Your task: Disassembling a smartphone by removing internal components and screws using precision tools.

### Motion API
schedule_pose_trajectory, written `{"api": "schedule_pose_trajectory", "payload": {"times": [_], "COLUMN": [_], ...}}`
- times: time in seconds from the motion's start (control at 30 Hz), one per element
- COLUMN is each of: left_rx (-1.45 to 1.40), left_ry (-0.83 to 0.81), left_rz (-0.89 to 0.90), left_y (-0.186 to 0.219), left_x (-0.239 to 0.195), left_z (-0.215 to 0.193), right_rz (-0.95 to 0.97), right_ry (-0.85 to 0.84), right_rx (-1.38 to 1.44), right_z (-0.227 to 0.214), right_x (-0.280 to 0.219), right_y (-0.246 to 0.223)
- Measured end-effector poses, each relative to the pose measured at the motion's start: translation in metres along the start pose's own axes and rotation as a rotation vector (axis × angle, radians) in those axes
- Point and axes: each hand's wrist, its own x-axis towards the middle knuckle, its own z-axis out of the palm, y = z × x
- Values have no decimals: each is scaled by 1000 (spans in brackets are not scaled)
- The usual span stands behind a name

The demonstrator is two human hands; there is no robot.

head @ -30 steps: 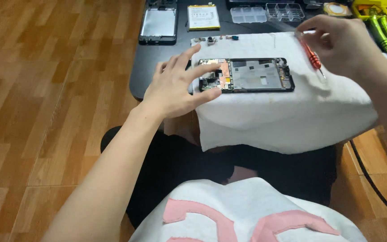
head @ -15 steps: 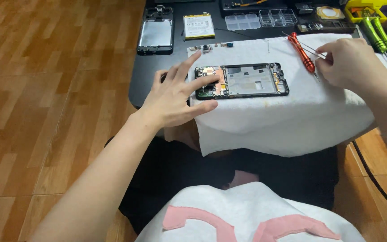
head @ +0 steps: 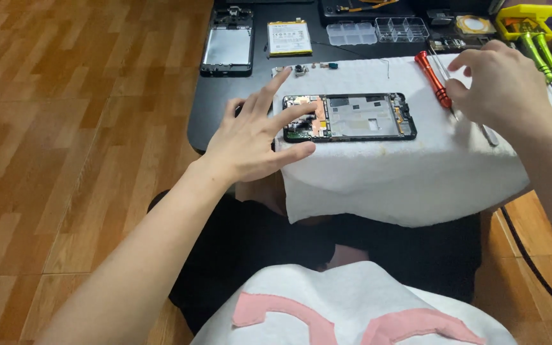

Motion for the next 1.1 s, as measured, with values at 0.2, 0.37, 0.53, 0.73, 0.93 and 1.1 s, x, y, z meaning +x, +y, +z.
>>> {"api": "schedule_pose_trajectory", "payload": {"times": [0.2, 0.37, 0.53, 0.73, 0.93, 1.1], "left_rx": [-20, -125, -277, -390, -485, -185], "left_ry": [-16, -63, -39, 80, -6, -105], "left_rz": [-19, -85, -123, -30, -192, -251], "left_y": [-1, 3, -5, -6, 11, 36], "left_x": [3, 6, 34, 115, 196, 251], "left_z": [2, -9, -24, -25, -11, -6], "right_rz": [43, 153, 250, 145, 211, 375], "right_ry": [-190, -436, -514, -192, -43, 76], "right_rx": [97, 109, 362, 1018, 1304, 1489], "right_z": [-1, -20, -50, -7, 14, 18], "right_x": [18, 34, 24, 45, 57, 78], "right_y": [-9, -23, -36, 11, 33, 40]}}
